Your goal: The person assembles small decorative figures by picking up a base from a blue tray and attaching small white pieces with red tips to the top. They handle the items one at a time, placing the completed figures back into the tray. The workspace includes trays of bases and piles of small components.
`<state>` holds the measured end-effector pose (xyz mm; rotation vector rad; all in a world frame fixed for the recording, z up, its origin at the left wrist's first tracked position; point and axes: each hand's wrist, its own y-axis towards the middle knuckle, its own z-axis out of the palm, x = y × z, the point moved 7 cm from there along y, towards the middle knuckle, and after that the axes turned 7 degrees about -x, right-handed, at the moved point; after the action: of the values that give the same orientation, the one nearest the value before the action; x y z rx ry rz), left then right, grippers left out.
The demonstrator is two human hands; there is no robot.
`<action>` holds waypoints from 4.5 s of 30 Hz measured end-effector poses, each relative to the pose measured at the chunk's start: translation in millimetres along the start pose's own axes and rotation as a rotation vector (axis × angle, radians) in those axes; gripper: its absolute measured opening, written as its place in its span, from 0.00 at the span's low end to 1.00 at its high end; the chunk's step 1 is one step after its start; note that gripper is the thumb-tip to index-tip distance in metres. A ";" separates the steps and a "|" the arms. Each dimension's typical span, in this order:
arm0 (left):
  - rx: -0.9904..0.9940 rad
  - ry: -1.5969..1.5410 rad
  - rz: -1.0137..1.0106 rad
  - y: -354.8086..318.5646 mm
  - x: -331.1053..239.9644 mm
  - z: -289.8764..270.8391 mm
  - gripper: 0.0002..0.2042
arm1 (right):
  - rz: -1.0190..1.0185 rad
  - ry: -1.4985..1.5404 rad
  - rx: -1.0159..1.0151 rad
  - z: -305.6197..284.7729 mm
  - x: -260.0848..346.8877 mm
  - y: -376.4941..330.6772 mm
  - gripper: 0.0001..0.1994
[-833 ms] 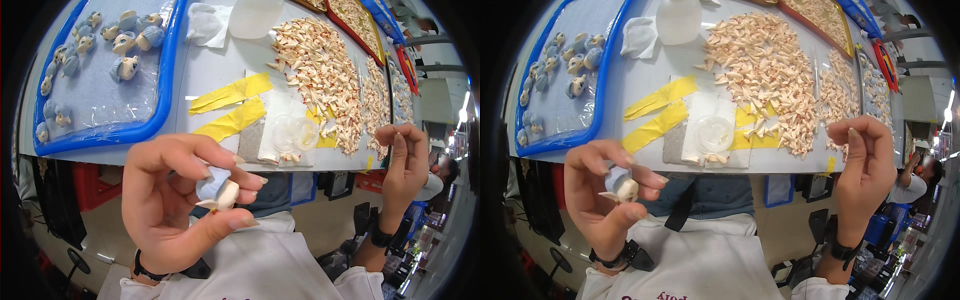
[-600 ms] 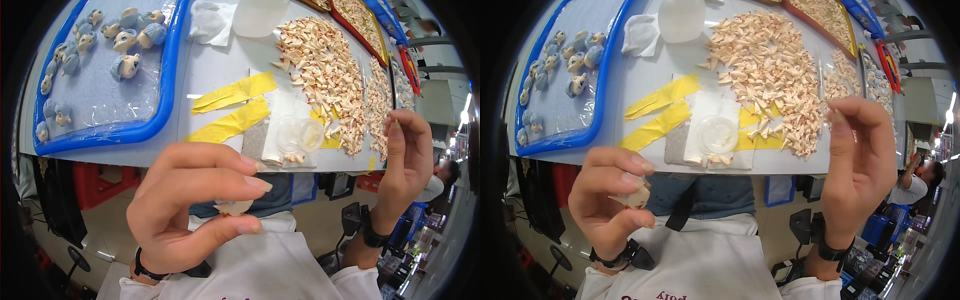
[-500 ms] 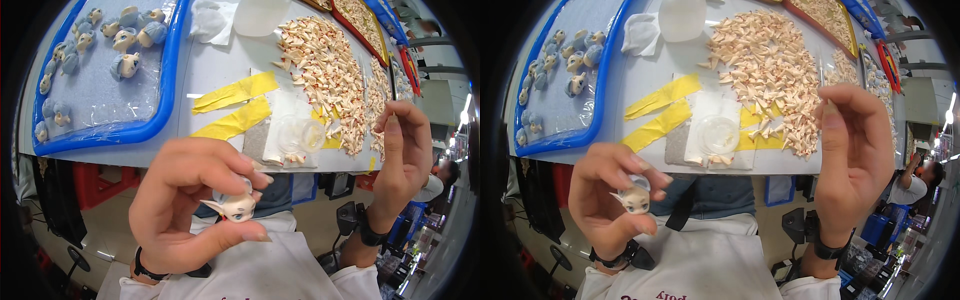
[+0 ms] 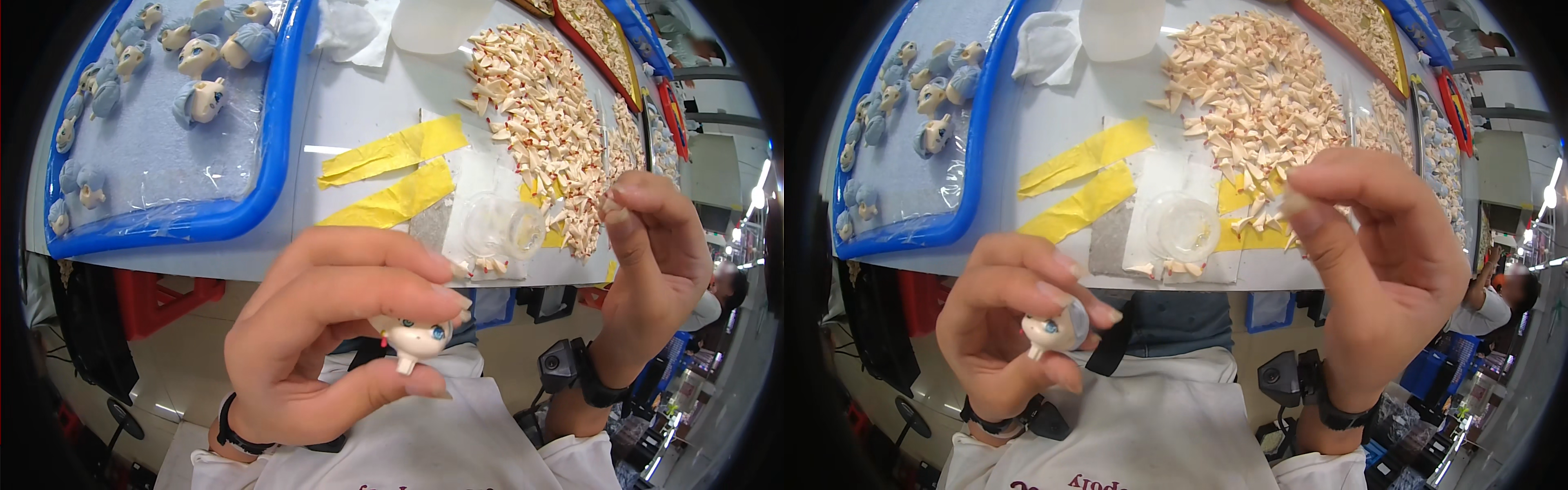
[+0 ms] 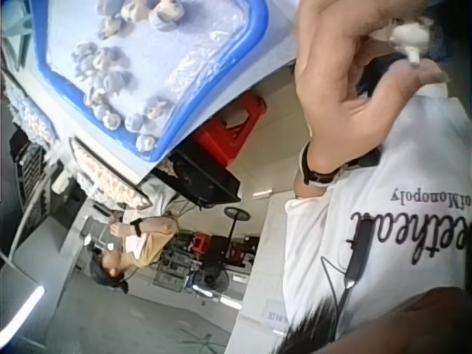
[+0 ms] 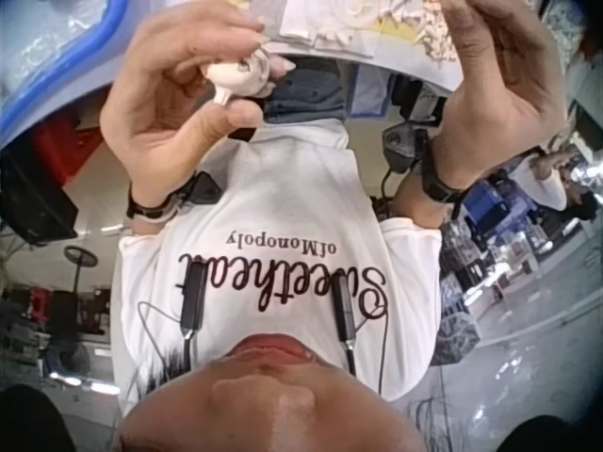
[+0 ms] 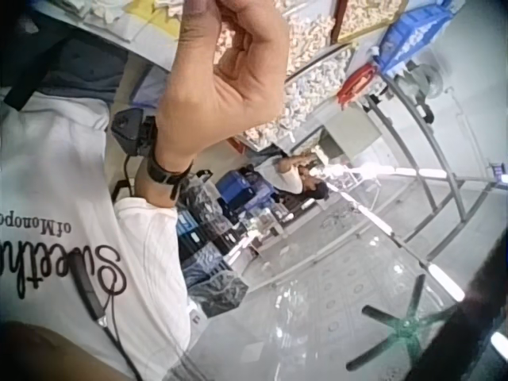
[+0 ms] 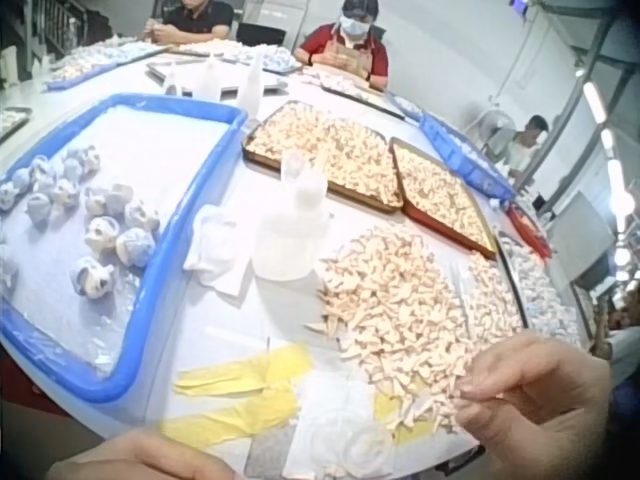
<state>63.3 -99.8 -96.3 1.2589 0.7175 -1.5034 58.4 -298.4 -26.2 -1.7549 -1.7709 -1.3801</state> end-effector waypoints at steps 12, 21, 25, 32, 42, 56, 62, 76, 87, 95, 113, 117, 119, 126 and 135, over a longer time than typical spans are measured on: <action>-0.012 0.051 0.067 0.6 2.2 0.1 0.22 | -0.188 -0.225 0.071 23.9 17.0 -15.9 0.09; -0.096 -0.095 0.022 1.5 2.9 7.2 0.24 | -0.239 -0.199 0.079 22.4 24.7 -14.7 0.08; -0.250 -0.158 -0.141 1.5 1.9 15.3 0.25 | -0.117 0.192 0.107 24.9 29.3 -23.8 0.06; -0.149 -0.154 -0.114 -5.3 5.8 13.1 0.27 | -0.093 0.230 0.163 42.1 39.5 -40.9 0.07; -0.154 -0.086 -0.053 -12.5 2.8 9.9 0.25 | -0.311 0.003 0.225 37.9 46.4 -41.2 0.09; 0.056 1.012 0.586 2.8 -52.1 30.4 0.25 | 0.137 0.019 0.088 -45.8 -4.2 -19.7 0.12; -0.288 1.524 0.335 30.0 -81.6 -93.4 0.18 | 0.139 -0.807 -0.066 -197.5 -103.8 4.1 0.12; -0.262 1.507 -0.038 33.9 -68.8 -152.1 0.23 | 0.238 -0.995 0.015 -224.0 -133.8 -6.9 0.17; -0.185 1.283 -0.041 51.0 -63.7 -102.6 0.11 | 0.200 -0.671 0.225 -126.4 -88.5 -1.1 0.07; -0.156 1.267 0.104 60.2 -57.0 -64.5 0.14 | 0.083 -0.681 0.025 -132.4 -88.3 2.2 0.04; -0.278 1.268 0.221 42.0 -64.7 -79.9 0.14 | 0.238 -0.331 -0.310 -152.2 -82.5 -5.8 0.03; -0.210 1.220 0.376 35.0 -73.2 -77.1 0.14 | 0.272 -0.287 -0.246 -152.2 -82.1 -6.3 0.05; -0.308 0.943 0.423 25.5 -76.5 -86.5 0.13 | 0.213 -0.346 -0.208 -154.2 -75.6 -4.7 0.05; 0.010 0.446 0.432 2.9 -56.0 -30.2 0.14 | 0.245 -0.290 -0.269 -167.4 -82.3 -7.8 0.06; -0.207 -0.029 0.087 -1.3 -22.6 -27.0 0.19 | 0.050 -0.031 -0.133 -138.6 -28.3 1.3 0.08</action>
<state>70.5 -68.1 -82.6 1.0958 0.7683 -1.3375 9.5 -422.2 21.8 -1.8844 -1.6734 -1.4882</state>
